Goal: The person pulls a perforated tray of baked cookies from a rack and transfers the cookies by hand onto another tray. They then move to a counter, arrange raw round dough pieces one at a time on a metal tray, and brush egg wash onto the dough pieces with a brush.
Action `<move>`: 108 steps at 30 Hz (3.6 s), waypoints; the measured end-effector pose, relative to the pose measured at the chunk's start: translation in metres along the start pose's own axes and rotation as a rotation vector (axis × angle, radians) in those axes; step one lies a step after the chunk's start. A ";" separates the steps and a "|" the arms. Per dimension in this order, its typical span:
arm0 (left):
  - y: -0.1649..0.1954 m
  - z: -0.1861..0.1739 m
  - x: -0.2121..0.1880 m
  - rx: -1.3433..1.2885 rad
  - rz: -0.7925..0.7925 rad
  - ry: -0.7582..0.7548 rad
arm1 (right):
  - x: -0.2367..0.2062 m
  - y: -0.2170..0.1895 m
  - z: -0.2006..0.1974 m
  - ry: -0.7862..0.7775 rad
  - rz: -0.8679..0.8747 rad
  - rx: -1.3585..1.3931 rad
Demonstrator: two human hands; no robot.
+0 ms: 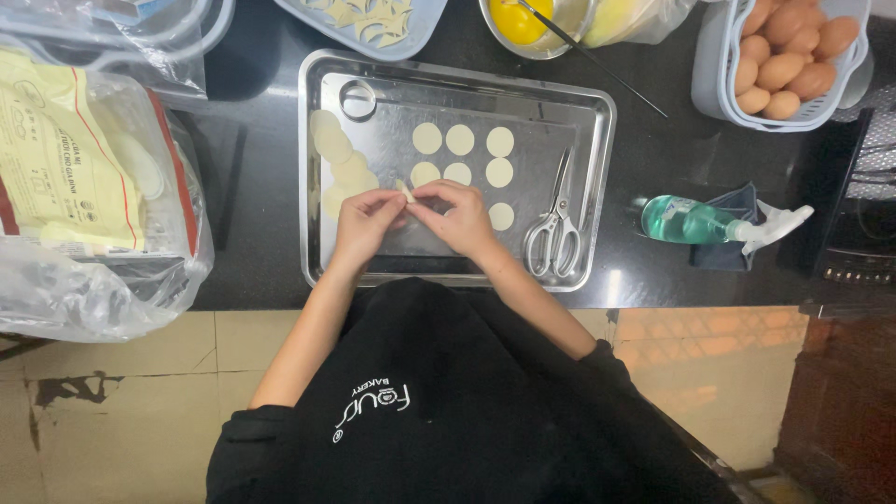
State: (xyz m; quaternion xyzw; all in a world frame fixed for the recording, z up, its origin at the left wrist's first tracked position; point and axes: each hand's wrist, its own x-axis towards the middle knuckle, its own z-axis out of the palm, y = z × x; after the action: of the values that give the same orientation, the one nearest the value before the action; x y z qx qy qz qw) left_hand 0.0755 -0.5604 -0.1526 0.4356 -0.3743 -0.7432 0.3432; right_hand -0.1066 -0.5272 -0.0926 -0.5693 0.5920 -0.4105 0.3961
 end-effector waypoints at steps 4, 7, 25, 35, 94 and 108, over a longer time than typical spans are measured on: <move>0.013 0.006 -0.014 0.292 0.164 -0.013 | -0.009 0.018 0.003 -0.027 0.139 0.158; 0.029 0.014 -0.026 0.515 0.322 -0.013 | -0.016 0.028 0.005 -0.046 0.259 0.243; -0.004 0.014 -0.034 0.349 0.192 -0.091 | -0.059 0.074 0.007 -0.010 0.541 0.789; -0.001 0.020 -0.025 0.381 0.087 -0.084 | -0.053 0.054 0.012 0.046 0.336 0.288; 0.055 -0.025 -0.018 1.273 0.369 0.276 | 0.032 0.067 -0.043 0.543 0.126 0.103; 0.064 -0.035 -0.052 1.362 0.179 0.209 | 0.025 0.036 0.047 -0.085 0.058 -0.199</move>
State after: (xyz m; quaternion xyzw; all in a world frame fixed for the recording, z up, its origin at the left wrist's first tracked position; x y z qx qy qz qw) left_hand 0.1389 -0.5566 -0.0896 0.5909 -0.7567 -0.2658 0.0875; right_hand -0.0760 -0.5536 -0.1431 -0.6054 0.6286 -0.3134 0.3742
